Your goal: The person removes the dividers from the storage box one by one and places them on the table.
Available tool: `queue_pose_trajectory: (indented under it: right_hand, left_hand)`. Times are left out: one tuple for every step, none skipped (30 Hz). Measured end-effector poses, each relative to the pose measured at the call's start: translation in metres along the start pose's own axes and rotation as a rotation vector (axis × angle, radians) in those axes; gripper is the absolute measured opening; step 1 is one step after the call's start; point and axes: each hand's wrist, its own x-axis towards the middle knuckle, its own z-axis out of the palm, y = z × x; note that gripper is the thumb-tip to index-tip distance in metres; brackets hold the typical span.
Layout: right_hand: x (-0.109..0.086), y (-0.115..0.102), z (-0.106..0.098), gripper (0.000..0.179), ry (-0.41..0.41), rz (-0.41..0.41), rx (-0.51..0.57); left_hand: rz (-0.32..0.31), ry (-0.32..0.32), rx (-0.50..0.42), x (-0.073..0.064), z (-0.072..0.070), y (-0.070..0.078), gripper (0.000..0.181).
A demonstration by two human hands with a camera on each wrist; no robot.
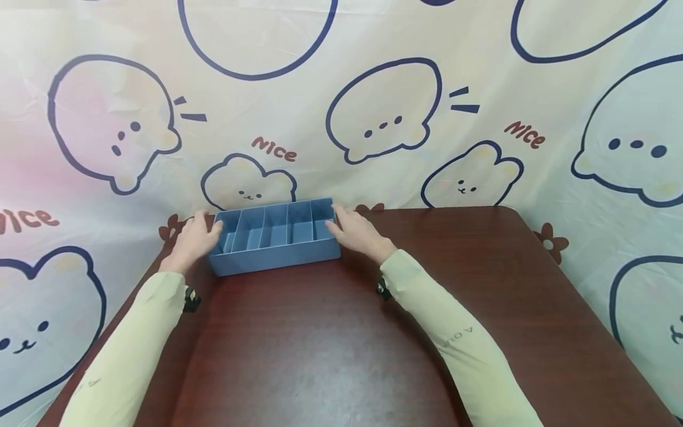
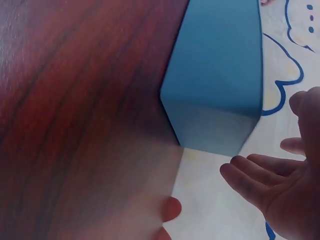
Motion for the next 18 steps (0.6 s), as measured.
queue_pose_trajectory:
  right_hand:
    - [0.001, -0.001, 0.003, 0.065, 0.002, 0.002, 0.000]
    - [0.001, -0.001, 0.005, 0.066, 0.006, 0.005, 0.002]
    - [0.002, -0.002, 0.008, 0.066, 0.010, 0.012, 0.002]
    - [0.002, -0.003, 0.010, 0.067, 0.015, 0.021, 0.005]
    - [0.003, -0.004, 0.012, 0.067, 0.020, 0.031, 0.005]
    - [0.003, -0.006, 0.013, 0.067, 0.024, 0.040, 0.004]
    - [0.004, -0.007, 0.015, 0.067, 0.027, 0.047, 0.003]
    - [0.004, -0.008, 0.016, 0.068, 0.028, 0.052, 0.003]
    - [0.004, -0.009, 0.017, 0.068, 0.025, 0.058, 0.002]
    - [0.005, -0.010, 0.018, 0.068, 0.023, 0.062, 0.002]
    - [0.005, -0.011, 0.019, 0.069, 0.020, 0.064, -0.002]
    - [0.005, -0.012, 0.020, 0.069, 0.017, 0.066, -0.003]
    - [0.005, -0.012, 0.021, 0.070, 0.015, 0.067, -0.004]
    - [0.005, -0.013, 0.022, 0.070, 0.014, 0.067, -0.002]
    - [0.005, -0.013, 0.023, 0.070, 0.014, 0.066, -0.001]
    - [0.006, -0.014, 0.024, 0.071, 0.015, 0.063, 0.001]
    - [0.006, -0.014, 0.025, 0.071, 0.016, 0.061, 0.001]
    - [0.006, -0.014, 0.026, 0.071, 0.012, 0.062, 0.004]
  left_hand:
    - [-0.002, 0.001, -0.001, 0.000, 0.001, 0.000, 0.070]
    - [0.000, 0.003, -0.004, 0.001, 0.001, 0.000, 0.070]
    - [0.003, 0.006, -0.006, 0.002, 0.002, 0.000, 0.071]
    - [0.006, 0.009, -0.010, 0.002, 0.002, 0.000, 0.072]
    - [0.008, 0.010, -0.015, 0.002, 0.002, 0.001, 0.073]
    - [0.007, 0.009, -0.017, 0.003, 0.003, 0.001, 0.074]
    - [0.005, 0.008, -0.021, 0.003, 0.003, 0.002, 0.075]
    - [0.003, 0.008, -0.021, 0.003, 0.004, 0.002, 0.075]
    - [-0.001, 0.007, -0.022, 0.003, 0.004, 0.001, 0.076]
    - [-0.002, 0.005, -0.023, 0.003, 0.004, 0.001, 0.076]
    - [-0.002, 0.007, -0.024, 0.002, 0.005, 0.001, 0.076]
    - [-0.001, 0.011, -0.025, 0.002, 0.005, 0.000, 0.075]
    - [0.000, 0.015, -0.027, 0.002, 0.005, 0.000, 0.075]
    - [0.001, 0.021, -0.027, 0.002, 0.006, -0.002, 0.074]
    - [0.004, 0.027, -0.029, 0.002, 0.007, -0.002, 0.073]
    - [0.006, 0.032, -0.031, 0.001, 0.007, -0.003, 0.073]
    - [0.006, 0.033, -0.031, 0.001, 0.008, -0.004, 0.072]
    - [0.004, 0.030, -0.033, 0.001, 0.009, -0.004, 0.072]
